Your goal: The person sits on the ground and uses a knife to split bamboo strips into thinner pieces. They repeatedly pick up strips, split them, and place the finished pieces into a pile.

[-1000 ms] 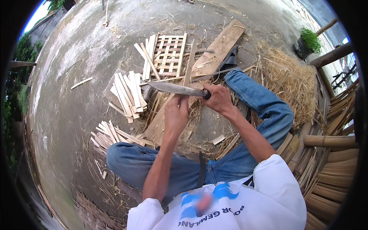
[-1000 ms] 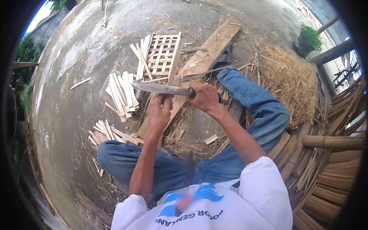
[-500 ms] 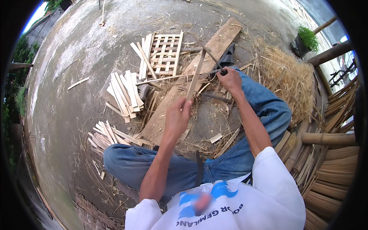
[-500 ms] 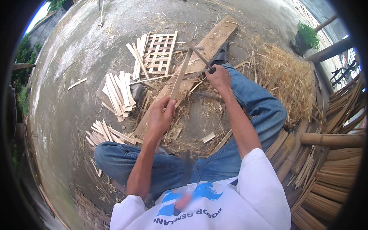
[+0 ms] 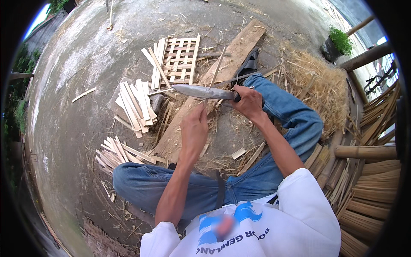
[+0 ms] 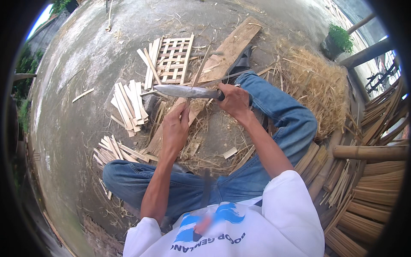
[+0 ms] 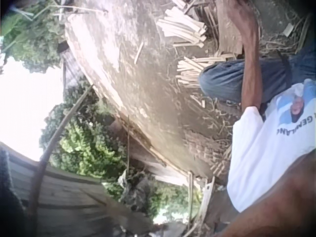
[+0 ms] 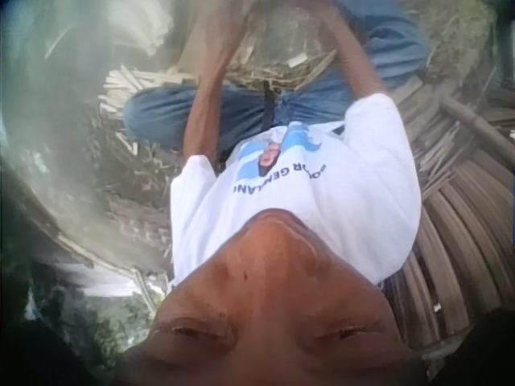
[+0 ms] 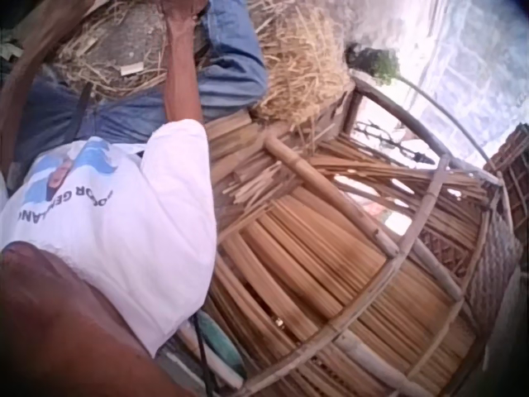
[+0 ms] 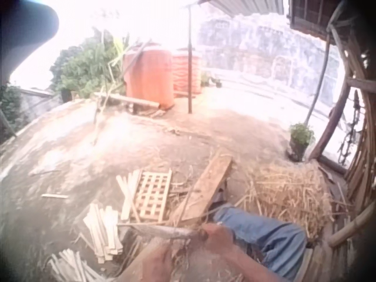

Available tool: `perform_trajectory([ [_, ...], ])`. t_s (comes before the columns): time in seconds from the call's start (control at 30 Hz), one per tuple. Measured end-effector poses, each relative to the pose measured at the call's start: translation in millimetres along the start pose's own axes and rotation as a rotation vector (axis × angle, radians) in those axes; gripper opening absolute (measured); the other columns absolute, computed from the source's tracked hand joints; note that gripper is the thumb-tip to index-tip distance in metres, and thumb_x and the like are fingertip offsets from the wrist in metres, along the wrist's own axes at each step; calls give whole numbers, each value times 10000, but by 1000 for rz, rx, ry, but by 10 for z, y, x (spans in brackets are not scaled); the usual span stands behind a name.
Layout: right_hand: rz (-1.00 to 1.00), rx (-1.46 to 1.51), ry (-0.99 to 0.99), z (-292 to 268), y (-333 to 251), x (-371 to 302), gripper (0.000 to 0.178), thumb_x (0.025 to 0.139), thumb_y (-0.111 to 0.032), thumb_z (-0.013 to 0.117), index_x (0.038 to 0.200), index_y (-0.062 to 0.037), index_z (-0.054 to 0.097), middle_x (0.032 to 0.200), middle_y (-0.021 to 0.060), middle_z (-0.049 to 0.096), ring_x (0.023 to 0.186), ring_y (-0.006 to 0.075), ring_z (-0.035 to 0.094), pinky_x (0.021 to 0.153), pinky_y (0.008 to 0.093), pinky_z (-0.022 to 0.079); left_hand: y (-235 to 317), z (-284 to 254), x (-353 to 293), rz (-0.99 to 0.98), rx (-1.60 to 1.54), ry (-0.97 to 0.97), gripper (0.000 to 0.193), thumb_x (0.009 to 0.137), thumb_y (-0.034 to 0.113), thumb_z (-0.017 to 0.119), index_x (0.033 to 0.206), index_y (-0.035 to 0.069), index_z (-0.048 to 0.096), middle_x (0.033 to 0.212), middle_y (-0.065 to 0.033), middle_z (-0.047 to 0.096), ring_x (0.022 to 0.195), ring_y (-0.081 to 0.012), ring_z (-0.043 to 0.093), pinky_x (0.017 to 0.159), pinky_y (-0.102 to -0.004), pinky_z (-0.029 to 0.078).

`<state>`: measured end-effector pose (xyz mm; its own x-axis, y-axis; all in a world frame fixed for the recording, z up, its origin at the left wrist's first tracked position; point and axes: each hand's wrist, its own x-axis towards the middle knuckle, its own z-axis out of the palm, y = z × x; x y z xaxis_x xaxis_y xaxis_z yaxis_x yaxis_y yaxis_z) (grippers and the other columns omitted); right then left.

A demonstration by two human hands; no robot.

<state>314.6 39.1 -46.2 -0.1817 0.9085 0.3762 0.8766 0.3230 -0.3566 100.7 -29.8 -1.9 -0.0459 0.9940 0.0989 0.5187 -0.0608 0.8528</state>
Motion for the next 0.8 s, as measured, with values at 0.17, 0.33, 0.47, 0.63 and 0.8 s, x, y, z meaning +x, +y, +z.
perform_trajectory([
  [0.17, 553, -131, -43, -96, 950, 336, 280, 834, -357, 677, 915, -90, 677, 788, 143, 694, 784, 367, 684, 681, 487, 526, 57, -17, -97, 22, -33, -65, 171, 977, 94, 561, 1061, -17, 661, 773, -259, 611, 676, -420, 600, 639, -467, 445],
  [0.33, 345, -48, -118, -242, 322, 206, 282, 831, -377, 692, 964, -129, 713, 785, 132, 712, 771, 358, 699, 683, 479, 538, 10, -61, -49, -142, -10, -102, 183, 973, 89, 563, 1085, -21, 656, 795, -257, 620, 698, -404, 611, 664, -460, 459],
  [0.47, 222, -13, -151, -92, -57, -83, 286, 822, -370, 703, 955, -117, 706, 764, 124, 709, 771, 351, 701, 677, 471, 535, -99, -19, -16, -134, -154, -167, 257, 997, 181, 596, 1129, -19, 689, 698, -71, 632, 590, -118, 561, 535, -313, 430],
  [0.63, 766, 169, -17, 24, 1003, 282, 290, 823, -320, 713, 816, -32, 677, 715, 108, 707, 642, 254, 681, 576, 380, 513, -7, -67, 11, -321, -411, -395, 265, 1033, 226, 566, 1180, 31, 668, 780, -27, 651, 583, -89, 536, 535, -245, 433],
  [0.8, 873, 967, -323, -107, 56, -15, 309, 937, -324, 688, 979, -19, 686, 857, 81, 735, 562, 78, 588, 500, 225, 465, -156, -15, 140, -335, -791, -91, 287, 1051, 200, 526, 1297, 60, 478, 1028, -110, 704, 804, -174, 693, 712, -291, 578],
])
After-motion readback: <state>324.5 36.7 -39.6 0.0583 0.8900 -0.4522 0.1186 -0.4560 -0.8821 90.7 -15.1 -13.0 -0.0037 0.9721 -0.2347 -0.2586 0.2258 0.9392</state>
